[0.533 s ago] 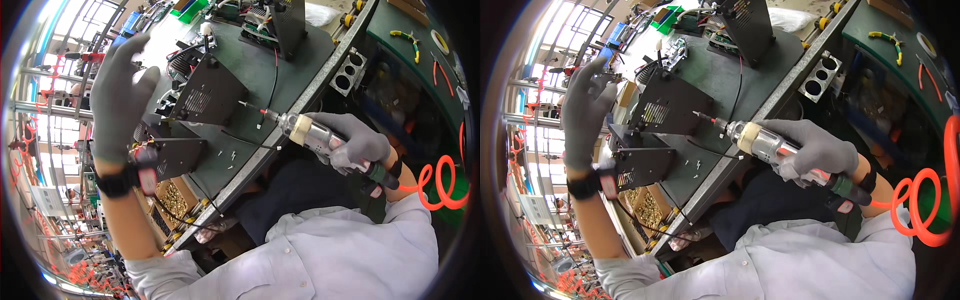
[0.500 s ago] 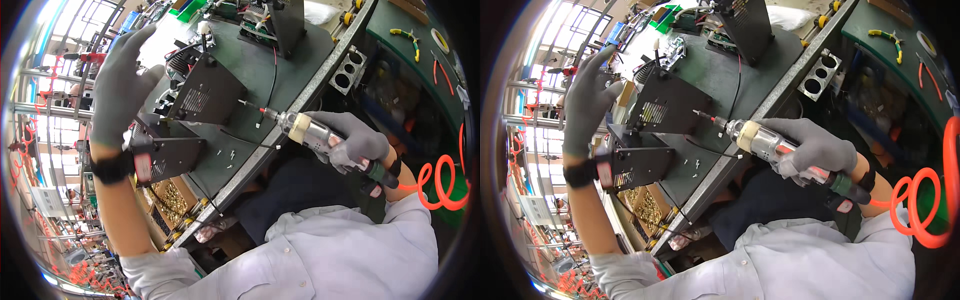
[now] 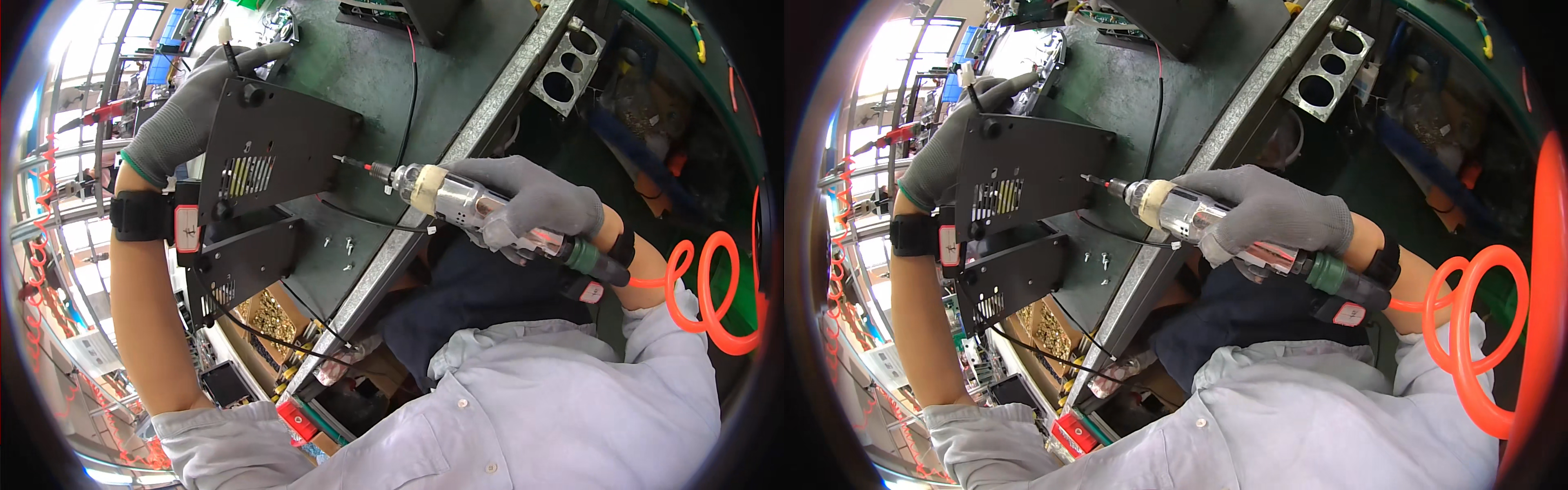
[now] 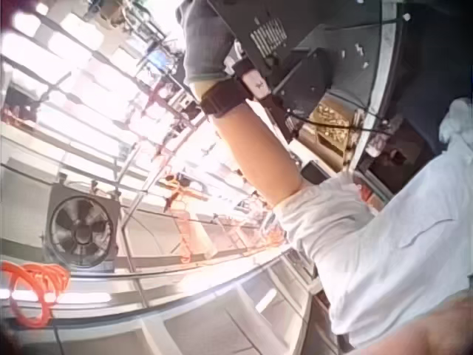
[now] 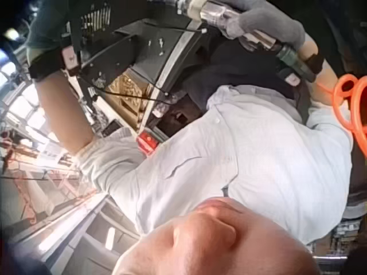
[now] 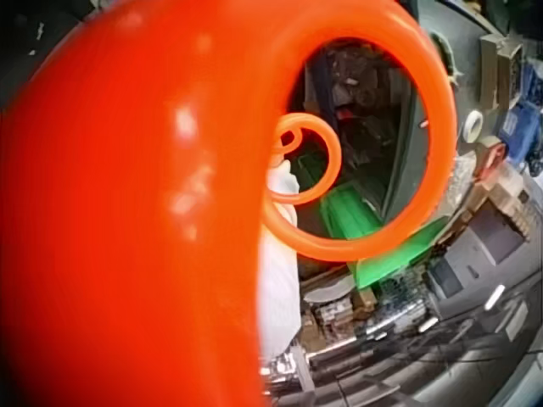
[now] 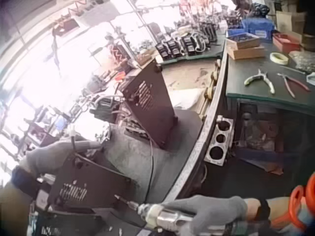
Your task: Assembling and screwing together components of an electronic power supply unit at a factory workstation.
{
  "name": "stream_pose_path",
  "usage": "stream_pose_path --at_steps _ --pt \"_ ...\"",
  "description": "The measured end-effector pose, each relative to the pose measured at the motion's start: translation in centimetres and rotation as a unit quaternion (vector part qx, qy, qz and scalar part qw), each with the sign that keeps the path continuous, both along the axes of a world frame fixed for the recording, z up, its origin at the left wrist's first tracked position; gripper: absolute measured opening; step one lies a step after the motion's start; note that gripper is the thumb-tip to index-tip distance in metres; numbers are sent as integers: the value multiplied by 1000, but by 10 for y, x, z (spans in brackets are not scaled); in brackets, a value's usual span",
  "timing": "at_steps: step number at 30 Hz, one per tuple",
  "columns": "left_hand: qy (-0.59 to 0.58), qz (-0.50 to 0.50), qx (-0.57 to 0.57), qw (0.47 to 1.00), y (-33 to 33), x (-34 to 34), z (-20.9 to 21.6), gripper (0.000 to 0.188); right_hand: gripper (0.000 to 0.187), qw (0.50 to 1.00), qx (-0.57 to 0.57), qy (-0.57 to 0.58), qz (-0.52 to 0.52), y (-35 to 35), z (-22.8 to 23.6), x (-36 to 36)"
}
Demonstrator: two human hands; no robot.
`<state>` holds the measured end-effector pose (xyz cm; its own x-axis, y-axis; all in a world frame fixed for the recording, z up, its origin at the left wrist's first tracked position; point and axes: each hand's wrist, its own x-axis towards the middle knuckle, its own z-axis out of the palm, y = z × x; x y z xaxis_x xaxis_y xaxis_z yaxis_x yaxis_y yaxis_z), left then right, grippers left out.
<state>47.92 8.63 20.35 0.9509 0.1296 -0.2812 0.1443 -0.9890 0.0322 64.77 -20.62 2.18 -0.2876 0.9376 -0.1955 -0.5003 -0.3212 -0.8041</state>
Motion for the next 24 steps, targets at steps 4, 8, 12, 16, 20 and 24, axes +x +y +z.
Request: stream_pose_path --at_steps 4,8,12,16,20,24 --pt "36 52 -56 996 1 6 0 53 70 1000 -6 18 -2 6 -6 -2" --pt "15 116 -143 983 -2 5 2 48 70 999 9 38 -3 11 -11 -7" --pt "12 217 -180 959 -11 1 1 45 70 1000 5 28 -4 12 -14 -12" --pt "4 174 -149 973 -19 2 -1 42 70 999 10 40 -11 11 -11 -14" --pt "-10 258 -231 938 -21 2 -2 48 85 999 -25 25 -14 9 -8 -17" --pt "-52 209 -199 956 -22 -8 -3 42 75 999 8 19 -42 8 -9 -27"
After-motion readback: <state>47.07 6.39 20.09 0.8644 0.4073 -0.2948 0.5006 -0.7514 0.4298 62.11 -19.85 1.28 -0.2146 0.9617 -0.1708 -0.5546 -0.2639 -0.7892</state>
